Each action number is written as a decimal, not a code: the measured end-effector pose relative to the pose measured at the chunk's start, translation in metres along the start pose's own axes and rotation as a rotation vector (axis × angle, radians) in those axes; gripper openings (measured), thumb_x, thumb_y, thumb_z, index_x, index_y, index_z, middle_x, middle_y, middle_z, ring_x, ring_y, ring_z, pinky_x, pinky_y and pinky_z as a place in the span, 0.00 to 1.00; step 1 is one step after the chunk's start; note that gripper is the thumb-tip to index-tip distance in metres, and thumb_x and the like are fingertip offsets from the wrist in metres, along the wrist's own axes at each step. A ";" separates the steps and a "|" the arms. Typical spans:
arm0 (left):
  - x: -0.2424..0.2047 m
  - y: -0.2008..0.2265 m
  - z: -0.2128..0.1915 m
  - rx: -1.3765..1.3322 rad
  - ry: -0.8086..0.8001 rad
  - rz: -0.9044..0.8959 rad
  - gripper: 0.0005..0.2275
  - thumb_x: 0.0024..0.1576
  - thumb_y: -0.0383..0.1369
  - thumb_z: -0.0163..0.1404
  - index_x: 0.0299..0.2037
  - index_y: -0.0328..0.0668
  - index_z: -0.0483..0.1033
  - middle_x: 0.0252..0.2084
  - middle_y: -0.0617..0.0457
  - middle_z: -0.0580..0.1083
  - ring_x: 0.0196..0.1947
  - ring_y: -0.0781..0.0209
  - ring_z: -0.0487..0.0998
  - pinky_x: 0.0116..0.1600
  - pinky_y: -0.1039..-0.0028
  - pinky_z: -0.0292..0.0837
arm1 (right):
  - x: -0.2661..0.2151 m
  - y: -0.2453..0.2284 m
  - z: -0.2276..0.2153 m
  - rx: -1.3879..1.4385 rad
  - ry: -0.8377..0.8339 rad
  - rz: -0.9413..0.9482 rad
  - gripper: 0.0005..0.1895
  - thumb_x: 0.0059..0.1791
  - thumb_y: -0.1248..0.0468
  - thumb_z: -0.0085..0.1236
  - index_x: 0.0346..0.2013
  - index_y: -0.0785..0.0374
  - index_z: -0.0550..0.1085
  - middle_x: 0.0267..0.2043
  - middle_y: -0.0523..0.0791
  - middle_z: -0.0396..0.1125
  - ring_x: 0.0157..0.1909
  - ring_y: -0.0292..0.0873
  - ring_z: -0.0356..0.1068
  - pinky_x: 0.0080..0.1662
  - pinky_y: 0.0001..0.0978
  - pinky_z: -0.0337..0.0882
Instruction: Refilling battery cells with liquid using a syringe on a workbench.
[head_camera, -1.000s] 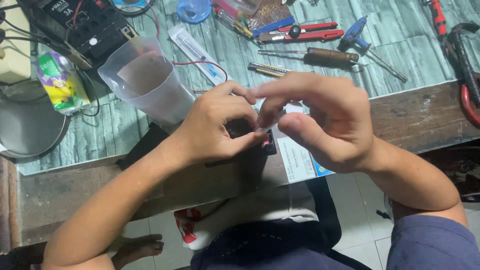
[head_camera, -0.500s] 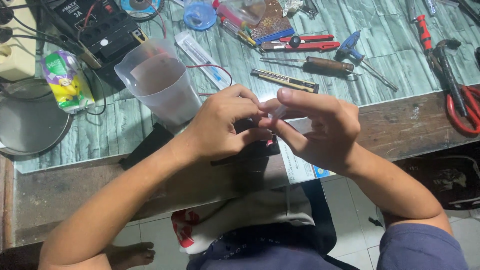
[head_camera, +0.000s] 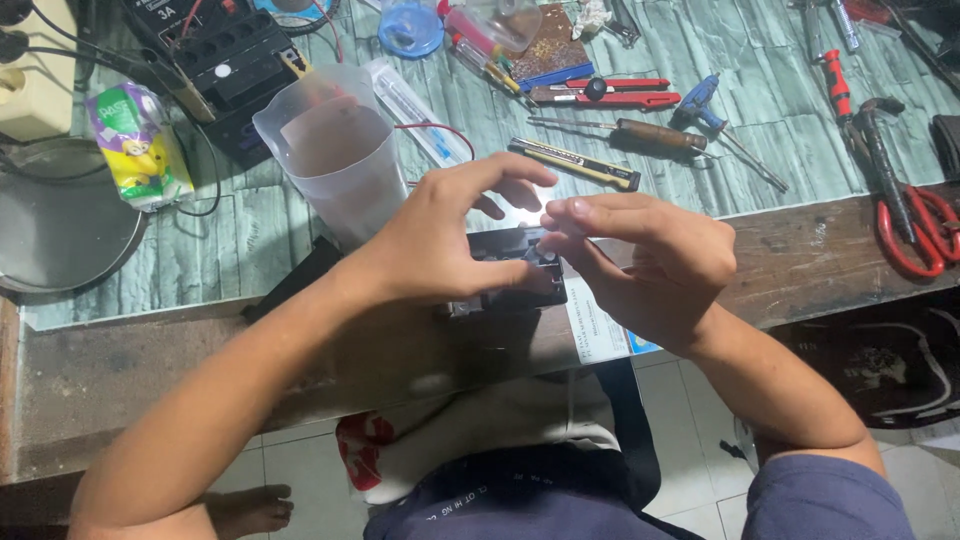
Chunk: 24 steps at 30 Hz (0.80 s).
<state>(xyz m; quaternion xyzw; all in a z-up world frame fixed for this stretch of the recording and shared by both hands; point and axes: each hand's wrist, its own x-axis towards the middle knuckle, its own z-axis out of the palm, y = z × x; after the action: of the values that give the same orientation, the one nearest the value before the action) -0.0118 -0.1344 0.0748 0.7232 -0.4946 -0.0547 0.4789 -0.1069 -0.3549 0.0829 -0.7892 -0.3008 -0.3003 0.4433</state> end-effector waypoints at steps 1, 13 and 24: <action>-0.001 0.003 -0.005 -0.051 -0.011 -0.045 0.32 0.47 0.44 0.67 0.60 0.38 0.71 0.51 0.47 0.78 0.54 0.54 0.82 0.59 0.65 0.77 | -0.002 0.001 0.000 -0.010 -0.001 0.013 0.16 0.50 0.77 0.69 0.50 0.70 0.74 0.47 0.55 0.75 0.50 0.46 0.80 0.49 0.33 0.81; -0.080 0.028 0.022 0.239 0.204 -0.213 0.35 0.44 0.41 0.68 0.60 0.34 0.68 0.50 0.40 0.78 0.46 0.47 0.84 0.53 0.65 0.79 | -0.007 0.000 0.006 -0.097 0.014 -0.033 0.17 0.50 0.78 0.69 0.50 0.69 0.74 0.50 0.56 0.74 0.48 0.48 0.80 0.46 0.33 0.81; -0.089 0.063 0.090 0.445 0.452 -0.312 0.39 0.47 0.52 0.65 0.61 0.29 0.65 0.50 0.39 0.75 0.43 0.44 0.83 0.45 0.61 0.80 | -0.028 -0.004 0.005 -0.145 0.132 0.047 0.18 0.53 0.76 0.70 0.54 0.67 0.73 0.48 0.55 0.74 0.47 0.45 0.80 0.47 0.31 0.82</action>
<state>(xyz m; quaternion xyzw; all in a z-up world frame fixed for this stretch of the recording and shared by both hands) -0.1482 -0.1271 0.0385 0.8705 -0.2593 0.1435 0.3928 -0.1273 -0.3549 0.0623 -0.8045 -0.2296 -0.3622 0.4110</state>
